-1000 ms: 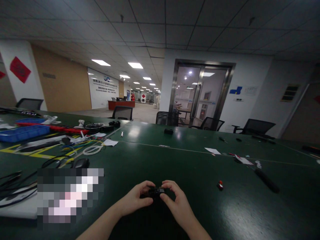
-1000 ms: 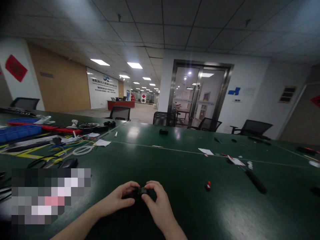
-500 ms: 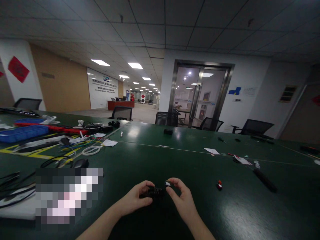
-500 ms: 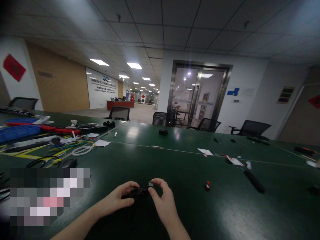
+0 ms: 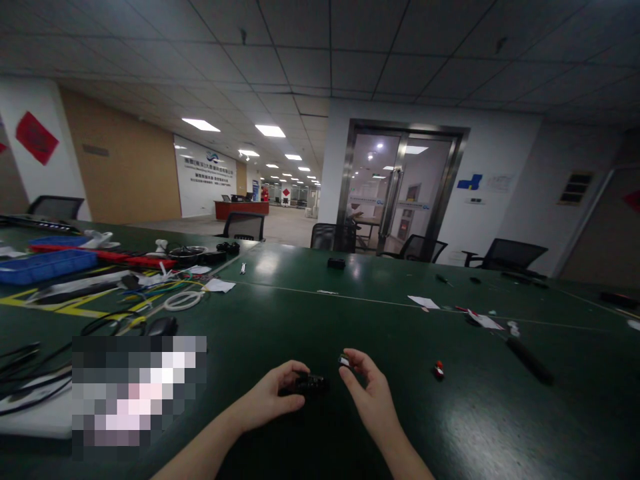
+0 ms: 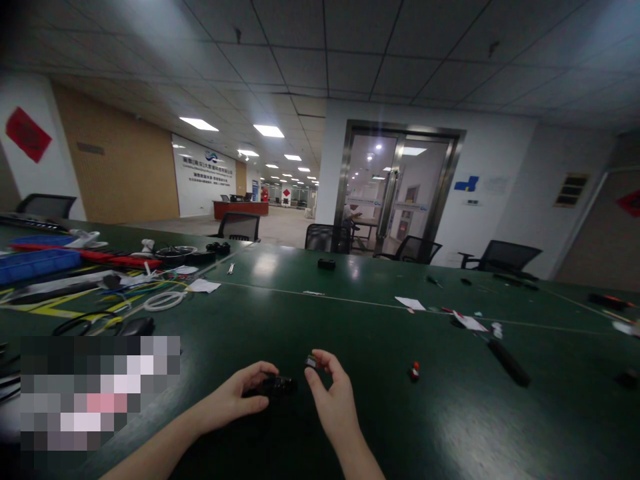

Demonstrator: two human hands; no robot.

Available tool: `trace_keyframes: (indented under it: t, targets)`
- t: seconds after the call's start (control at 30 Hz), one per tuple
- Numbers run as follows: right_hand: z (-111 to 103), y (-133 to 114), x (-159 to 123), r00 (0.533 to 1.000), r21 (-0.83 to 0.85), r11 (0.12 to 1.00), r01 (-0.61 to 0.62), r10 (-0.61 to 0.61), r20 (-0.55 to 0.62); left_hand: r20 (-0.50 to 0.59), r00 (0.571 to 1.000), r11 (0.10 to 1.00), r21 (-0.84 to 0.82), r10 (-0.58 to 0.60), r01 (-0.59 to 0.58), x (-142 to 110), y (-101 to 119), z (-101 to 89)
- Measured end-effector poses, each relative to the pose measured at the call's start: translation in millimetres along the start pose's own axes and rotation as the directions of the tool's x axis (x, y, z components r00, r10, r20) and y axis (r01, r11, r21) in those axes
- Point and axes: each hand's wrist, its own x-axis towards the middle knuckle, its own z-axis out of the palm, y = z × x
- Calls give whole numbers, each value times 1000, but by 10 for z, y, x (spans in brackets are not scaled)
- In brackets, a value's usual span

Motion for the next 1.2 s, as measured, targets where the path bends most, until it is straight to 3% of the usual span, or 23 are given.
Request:
trace_keyframes:
  t: [0.5,1.2]
  targets:
    - [19,23,-1,997,-22,998,65,-66,-34,-8,1000,1000,-5,17,-17,16,-59,-7]
    - [22,39,-3,1000,-27,1000,9,-10,-2,-25,1000,1000,7,6,-6,9,18,17]
